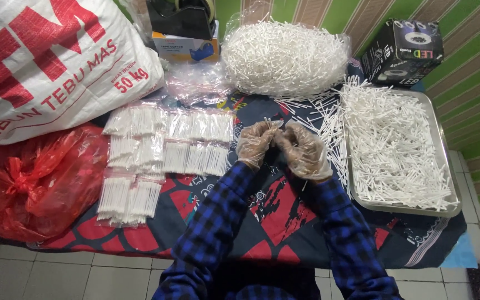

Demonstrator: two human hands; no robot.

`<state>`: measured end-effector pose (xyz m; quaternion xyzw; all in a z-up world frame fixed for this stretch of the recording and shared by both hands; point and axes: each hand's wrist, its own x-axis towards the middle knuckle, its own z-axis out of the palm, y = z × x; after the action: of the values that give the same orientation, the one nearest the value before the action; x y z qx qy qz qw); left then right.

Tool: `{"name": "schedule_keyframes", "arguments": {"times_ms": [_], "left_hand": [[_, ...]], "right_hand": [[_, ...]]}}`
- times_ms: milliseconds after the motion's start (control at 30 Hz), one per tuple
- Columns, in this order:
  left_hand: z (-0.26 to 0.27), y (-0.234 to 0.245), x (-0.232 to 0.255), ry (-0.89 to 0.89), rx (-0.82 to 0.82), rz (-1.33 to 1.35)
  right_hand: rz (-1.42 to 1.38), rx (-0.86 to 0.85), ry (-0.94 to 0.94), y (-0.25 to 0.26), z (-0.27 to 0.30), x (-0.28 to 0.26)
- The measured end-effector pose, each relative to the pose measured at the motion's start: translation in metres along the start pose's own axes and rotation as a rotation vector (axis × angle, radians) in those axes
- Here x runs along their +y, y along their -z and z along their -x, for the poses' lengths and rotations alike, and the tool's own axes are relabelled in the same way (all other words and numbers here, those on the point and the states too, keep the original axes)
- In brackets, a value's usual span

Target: Packing small white sticks into individual plastic bags at a packing station.

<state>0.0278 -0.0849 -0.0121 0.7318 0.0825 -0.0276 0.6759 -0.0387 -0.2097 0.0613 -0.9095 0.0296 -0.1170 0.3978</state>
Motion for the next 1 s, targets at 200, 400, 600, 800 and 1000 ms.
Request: {"name": "schedule_keyframes", "arguments": {"times_ms": [200, 400, 600, 800, 1000], "left_hand": [[0.032, 0.009, 0.028, -0.253, -0.229, -0.278], [0.039, 0.024, 0.041, -0.599, -0.278, -0.669], [0.035, 0.017, 0.031, -0.205, -0.314, -0.365], [0.019, -0.007, 0.015, 0.021, -0.166, 0.327], [0.015, 0.002, 0.024, 0.089, -0.134, 0.493]], "right_hand": [[-0.086, 0.223, 0.207, -0.007, -0.008, 0.020], [0.072, 0.625, 0.471, -0.027, -0.005, 0.030], [-0.500, 0.215, 0.096, 0.003, -0.013, 0.029], [-0.744, 0.272, 0.111, 0.018, 0.003, -0.017], [-0.260, 0.196, -0.065, -0.006, -0.008, 0.018]]}}
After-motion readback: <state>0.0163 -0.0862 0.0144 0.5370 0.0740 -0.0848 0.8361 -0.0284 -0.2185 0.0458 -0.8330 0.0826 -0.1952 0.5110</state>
